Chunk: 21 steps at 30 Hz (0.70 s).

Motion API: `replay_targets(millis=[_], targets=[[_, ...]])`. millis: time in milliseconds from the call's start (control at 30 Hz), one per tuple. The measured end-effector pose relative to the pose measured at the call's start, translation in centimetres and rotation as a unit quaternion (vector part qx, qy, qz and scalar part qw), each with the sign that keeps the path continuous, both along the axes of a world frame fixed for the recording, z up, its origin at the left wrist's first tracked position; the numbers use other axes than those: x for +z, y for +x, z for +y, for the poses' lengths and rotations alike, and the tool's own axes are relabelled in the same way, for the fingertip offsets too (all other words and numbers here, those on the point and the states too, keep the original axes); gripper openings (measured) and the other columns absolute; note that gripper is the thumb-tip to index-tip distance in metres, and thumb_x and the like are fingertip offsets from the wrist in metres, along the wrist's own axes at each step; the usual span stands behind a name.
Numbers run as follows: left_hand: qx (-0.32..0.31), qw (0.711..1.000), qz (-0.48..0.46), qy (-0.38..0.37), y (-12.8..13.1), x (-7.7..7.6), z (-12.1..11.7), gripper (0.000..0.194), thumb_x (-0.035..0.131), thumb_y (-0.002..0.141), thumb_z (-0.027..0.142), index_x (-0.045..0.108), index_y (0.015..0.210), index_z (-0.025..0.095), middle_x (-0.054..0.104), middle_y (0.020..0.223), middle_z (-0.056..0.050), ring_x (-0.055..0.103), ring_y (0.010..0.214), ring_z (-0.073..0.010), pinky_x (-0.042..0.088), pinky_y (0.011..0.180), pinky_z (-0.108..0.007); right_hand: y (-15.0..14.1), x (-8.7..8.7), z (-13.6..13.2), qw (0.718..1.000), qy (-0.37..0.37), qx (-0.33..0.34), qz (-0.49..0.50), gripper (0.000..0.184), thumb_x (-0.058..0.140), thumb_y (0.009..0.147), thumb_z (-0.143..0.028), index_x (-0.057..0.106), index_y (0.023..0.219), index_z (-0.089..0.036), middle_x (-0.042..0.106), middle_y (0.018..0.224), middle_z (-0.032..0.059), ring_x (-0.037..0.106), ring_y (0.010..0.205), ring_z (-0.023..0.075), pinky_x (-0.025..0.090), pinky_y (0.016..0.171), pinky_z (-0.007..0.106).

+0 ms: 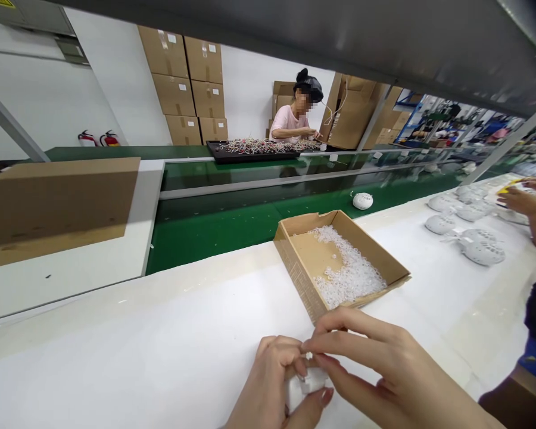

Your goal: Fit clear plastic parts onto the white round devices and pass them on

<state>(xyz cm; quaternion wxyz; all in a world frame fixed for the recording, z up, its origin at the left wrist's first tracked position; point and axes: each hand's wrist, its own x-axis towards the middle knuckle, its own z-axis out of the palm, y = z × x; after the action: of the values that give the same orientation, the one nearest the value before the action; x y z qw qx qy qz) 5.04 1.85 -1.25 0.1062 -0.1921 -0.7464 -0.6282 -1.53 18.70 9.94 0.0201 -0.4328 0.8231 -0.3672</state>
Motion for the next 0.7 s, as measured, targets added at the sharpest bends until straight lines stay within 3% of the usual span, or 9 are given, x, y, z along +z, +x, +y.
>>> replay_targets(millis=[133, 300, 400, 500, 633, 700], targets=[[0.015, 0.999, 0.023, -0.018, -0.1, 0.2, -0.1, 0.023, 0.058, 0.093, 0.016, 0.04, 0.101, 0.027, 0.059, 0.101, -0.004, 0.058, 0.096, -0.0216, 0.048, 0.079, -0.032, -0.4, 0.5, 0.5, 0.999, 0.017, 0.015, -0.027, 0.018, 0.057, 0.091, -0.014, 0.071, 0.095, -0.024, 0.076, 0.087, 0.0004, 0.072, 0.077, 0.0145, 0.059, 0.068, 0.022], [0.014, 1.0, 0.003, -0.002, -0.3, 0.7, 0.1, 0.024, 0.054, 0.096, 0.012, 0.036, 0.101, 0.028, 0.065, 0.107, -0.003, 0.057, 0.099, -0.02, 0.047, 0.081, -0.031, 0.0, -0.9, 1.6, 0.985, -0.063, -0.092, -0.132, 0.018, 0.067, 0.086, -0.023, 0.074, 0.1, -0.031, 0.079, 0.084, -0.0041, 0.074, 0.076, 0.0143, 0.06, 0.069, 0.018], [0.003, 1.0, -0.005, 0.009, -0.2, 0.9, 0.0, 0.021, 0.052, 0.099, 0.015, 0.036, 0.103, 0.028, 0.067, 0.11, -0.004, 0.058, 0.101, -0.0194, 0.046, 0.085, -0.032, 0.7, -2.3, 2.1, 0.941, -0.141, -0.164, -0.261, 0.008, 0.074, 0.082, -0.034, 0.079, 0.084, -0.029, 0.08, 0.081, -0.0006, 0.074, 0.076, 0.0172, 0.061, 0.071, 0.021], [-0.004, 0.999, -0.018, 0.026, -0.2, 1.1, -0.1, 0.016, 0.05, 0.102, 0.021, 0.036, 0.104, 0.028, 0.067, 0.109, -0.003, 0.06, 0.101, -0.0173, 0.046, 0.085, -0.03, 1.5, -3.6, 2.1, 0.874, -0.235, -0.211, -0.37, 0.013, 0.082, 0.074, -0.038, 0.079, 0.078, -0.027, 0.08, 0.081, 0.0017, 0.075, 0.08, 0.0184, 0.062, 0.075, 0.024], [-0.021, 0.997, -0.04, 0.062, -0.2, 1.4, 0.0, 0.013, 0.048, 0.104, 0.027, 0.035, 0.1, 0.027, 0.066, 0.108, -0.003, 0.063, 0.1, -0.0157, 0.048, 0.083, -0.027, 2.3, -5.7, 1.6, 0.803, -0.315, -0.208, -0.462, 0.025, 0.086, 0.07, -0.034, 0.078, 0.093, -0.028, 0.08, 0.08, 0.001, 0.076, 0.078, 0.0166, 0.061, 0.074, 0.022], [-0.021, 0.997, -0.052, 0.056, -0.2, 1.4, -0.1, 0.01, 0.047, 0.104, 0.029, 0.037, 0.104, 0.027, 0.064, 0.108, -0.005, 0.063, 0.1, -0.0166, 0.05, 0.084, -0.028, 2.7, -7.1, 1.2, 0.794, -0.331, -0.187, -0.474, 0.019, 0.084, 0.074, -0.032, 0.08, 0.091, -0.029, 0.081, 0.085, 0.0021, 0.076, 0.081, 0.0172, 0.061, 0.076, 0.022]])
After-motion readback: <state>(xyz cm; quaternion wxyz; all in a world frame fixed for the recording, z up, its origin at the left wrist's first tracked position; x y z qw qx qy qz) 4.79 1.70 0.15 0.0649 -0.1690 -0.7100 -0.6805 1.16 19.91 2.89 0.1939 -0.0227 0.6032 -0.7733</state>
